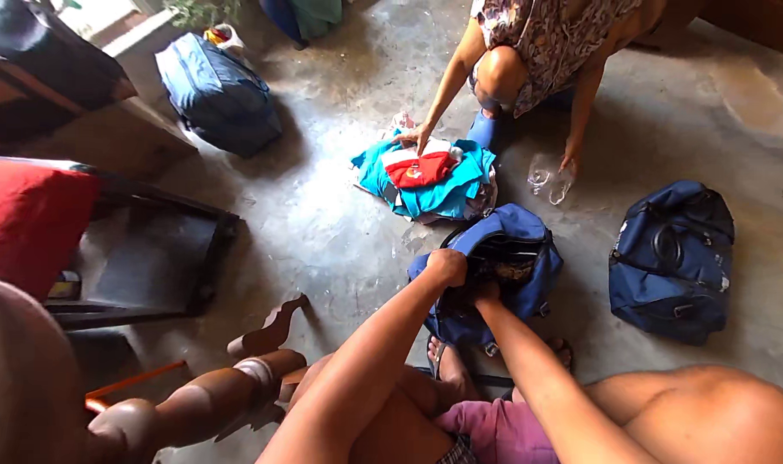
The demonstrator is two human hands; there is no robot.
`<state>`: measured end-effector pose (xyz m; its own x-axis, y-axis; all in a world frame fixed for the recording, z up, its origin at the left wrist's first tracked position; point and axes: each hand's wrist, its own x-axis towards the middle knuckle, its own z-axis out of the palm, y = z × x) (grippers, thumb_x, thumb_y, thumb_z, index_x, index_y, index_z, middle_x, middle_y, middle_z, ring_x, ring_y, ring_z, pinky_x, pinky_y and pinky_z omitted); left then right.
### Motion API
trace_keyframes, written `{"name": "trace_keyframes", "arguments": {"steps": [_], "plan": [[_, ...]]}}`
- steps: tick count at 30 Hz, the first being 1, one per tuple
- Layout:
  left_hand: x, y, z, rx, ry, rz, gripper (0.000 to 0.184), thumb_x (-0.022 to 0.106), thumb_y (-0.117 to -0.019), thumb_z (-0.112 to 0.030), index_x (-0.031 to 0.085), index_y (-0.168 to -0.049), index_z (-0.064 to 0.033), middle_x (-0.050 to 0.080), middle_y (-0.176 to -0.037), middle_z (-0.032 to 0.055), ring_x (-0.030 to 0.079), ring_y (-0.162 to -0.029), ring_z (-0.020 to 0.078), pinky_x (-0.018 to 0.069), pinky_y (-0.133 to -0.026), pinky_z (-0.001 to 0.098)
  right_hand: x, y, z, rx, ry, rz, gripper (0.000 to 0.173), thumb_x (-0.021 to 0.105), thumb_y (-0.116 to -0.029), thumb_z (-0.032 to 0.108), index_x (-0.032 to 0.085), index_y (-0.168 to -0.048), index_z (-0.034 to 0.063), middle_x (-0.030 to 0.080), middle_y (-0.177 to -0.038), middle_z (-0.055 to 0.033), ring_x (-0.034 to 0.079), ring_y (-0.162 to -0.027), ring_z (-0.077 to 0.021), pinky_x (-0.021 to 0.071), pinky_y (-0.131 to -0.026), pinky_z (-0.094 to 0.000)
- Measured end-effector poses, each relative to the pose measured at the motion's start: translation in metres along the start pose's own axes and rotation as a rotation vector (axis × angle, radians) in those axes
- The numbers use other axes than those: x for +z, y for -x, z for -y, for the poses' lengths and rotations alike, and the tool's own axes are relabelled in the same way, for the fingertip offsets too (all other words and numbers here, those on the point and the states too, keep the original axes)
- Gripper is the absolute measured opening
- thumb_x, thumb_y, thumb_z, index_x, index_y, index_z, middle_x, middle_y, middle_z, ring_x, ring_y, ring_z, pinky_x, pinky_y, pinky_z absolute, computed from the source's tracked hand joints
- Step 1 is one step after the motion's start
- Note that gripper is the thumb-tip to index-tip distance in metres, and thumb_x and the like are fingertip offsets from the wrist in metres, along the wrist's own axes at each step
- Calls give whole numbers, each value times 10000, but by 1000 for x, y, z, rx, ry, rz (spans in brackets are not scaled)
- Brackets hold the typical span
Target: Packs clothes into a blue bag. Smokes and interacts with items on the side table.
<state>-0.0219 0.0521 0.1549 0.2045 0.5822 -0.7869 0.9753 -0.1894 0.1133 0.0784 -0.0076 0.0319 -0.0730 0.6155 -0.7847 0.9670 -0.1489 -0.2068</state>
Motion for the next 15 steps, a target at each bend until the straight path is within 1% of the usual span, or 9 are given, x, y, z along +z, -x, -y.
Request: {"name": "trace_keyframes", "arguments": {"steps": [3,4,5,6,7,9,11,13,15], "plan": [[-11,4,4,-23,17,-13,270,639,-907,-213,683,-1057,8,684,-1141,219,649,-1096,412,503,-841,657,-24,0,-13,-91,133,164,549,635,-956,400,618,-1366,36,583,-1396,-270,522,-1312,-494,396,-1013,-765],[-14,6,7,-37,39,-25,268,636,-917,-215,687,-1062,5,687,-1141,215,650,-1100,410,501,-846,656,-39,4,-18,-125,160,253,560,561,-1004,464,638,-1343,25,591,-1397,-261,526,-1326,-469,381,-1043,-751],[-15,7,11,-53,63,-48,263,639,-920,-223,693,-1051,-2,694,-1124,209,655,-1089,405,501,-840,653,-56,15,-23,-125,157,306,646,450,-1039,557,651,-1325,14,596,-1400,-252,532,-1340,-436,375,-1075,-716],[-17,7,15,-69,89,-79,260,646,-920,-236,701,-1031,-8,701,-1102,205,662,-1069,402,503,-827,651,-69,24,-30,-106,125,320,792,356,-1027,672,656,-1313,-4,597,-1399,-255,535,-1348,-420,370,-1097,-690],[-19,7,19,-84,115,-107,260,654,-916,-247,705,-1016,-12,704,-1088,204,665,-1055,401,504,-821,650,-75,33,-37,-78,76,312,949,301,-968,796,659,-1310,-13,596,-1403,-258,531,-1358,-410,362,-1117,-675],[-23,9,25,-109,174,-158,276,668,-907,-261,707,-1005,-6,703,-1076,215,663,-1043,416,499,-823,667,-75,46,-52,-78,-17,302,1099,357,-830,936,694,-1236,-28,639,-1326,-260,575,-1300,-401,394,-1094,-664],[-26,10,27,-117,194,-204,293,673,-908,-288,712,-997,-11,706,-1072,217,665,-1043,422,498,-819,678,-71,60,-62,-206,50,310,939,501,-850,858,739,-1110,-11,698,-1170,-245,645,-1165,-397,464,-1000,-662],[-29,10,28,-111,200,-253,294,677,-911,-296,720,-994,-18,709,-1079,217,664,-1053,427,496,-820,685,-69,84,-51,-298,220,238,557,671,-938,543,743,-1124,22,695,-1175,-226,630,-1175,-409,470,-988,-671],[-35,10,34,-119,204,-310,304,684,-900,-305,725,-1019,-28,708,-1100,216,662,-1068,431,500,-829,692,-65,122,-18,-343,321,83,357,669,-935,362,731,-1075,40,704,-1138,-210,647,-1135,-412,490,-933,-668]]}}
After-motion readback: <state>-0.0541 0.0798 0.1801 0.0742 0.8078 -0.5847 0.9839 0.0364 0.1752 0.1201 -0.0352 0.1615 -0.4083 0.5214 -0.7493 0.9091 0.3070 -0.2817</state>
